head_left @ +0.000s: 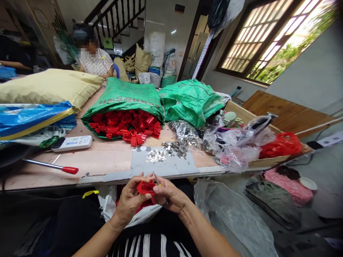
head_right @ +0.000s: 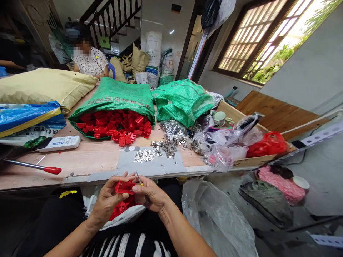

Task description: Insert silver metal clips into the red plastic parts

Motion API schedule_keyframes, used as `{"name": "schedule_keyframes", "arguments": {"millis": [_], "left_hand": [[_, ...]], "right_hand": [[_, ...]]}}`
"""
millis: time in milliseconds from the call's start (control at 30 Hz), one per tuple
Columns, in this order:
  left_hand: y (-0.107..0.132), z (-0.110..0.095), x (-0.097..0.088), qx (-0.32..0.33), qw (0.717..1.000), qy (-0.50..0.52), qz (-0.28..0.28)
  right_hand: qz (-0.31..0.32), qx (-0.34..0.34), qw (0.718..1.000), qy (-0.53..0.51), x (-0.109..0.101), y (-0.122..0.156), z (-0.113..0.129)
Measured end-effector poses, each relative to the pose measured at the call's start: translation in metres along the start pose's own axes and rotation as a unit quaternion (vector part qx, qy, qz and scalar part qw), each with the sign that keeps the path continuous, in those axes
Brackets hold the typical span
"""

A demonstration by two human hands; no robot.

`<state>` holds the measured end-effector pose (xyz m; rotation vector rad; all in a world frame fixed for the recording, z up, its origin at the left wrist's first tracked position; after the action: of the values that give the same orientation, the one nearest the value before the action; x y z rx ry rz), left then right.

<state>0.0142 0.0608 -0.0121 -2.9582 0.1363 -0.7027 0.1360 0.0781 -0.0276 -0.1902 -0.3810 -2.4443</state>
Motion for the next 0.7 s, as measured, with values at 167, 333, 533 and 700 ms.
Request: {"name": "schedule_keyframes", "arguments": {"millis": [167,333,533,700], "left_hand": [[-0.005,0.015,-0.011,-0.051,0.991,0.115,-0.037],[-0.007,0.013,-0.031,-0.044,0.992,0.062,-0.104],[-0.009,0.008,-0.039,-0.018,0.993,0.007,-0.113],[-0.012,0.007,-0.041,-0.01,0.993,-0.012,-0.116]], "right_hand": [[0.017,0.027,0.998,0.055,-0.012,-0.011,-0.004],[-0.264,-0.05,0.847,0.458,-0.082,-0.016,0.04],[-0.32,0.054,0.672,0.666,-0.114,-0.026,0.054],[-0.317,0.055,0.65,0.689,-0.113,-0.038,0.052]]}}
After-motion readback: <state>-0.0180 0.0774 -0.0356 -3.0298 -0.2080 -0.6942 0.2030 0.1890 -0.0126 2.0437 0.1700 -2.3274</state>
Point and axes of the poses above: each hand's wrist, its own y-axis away from the middle knuckle, its own x-axis out of the palm, z = x × y, the point moved 6 cm from there along -y, towards the middle knuckle, and after that the axes turned 13 degrees about y, right-handed, at the moved point
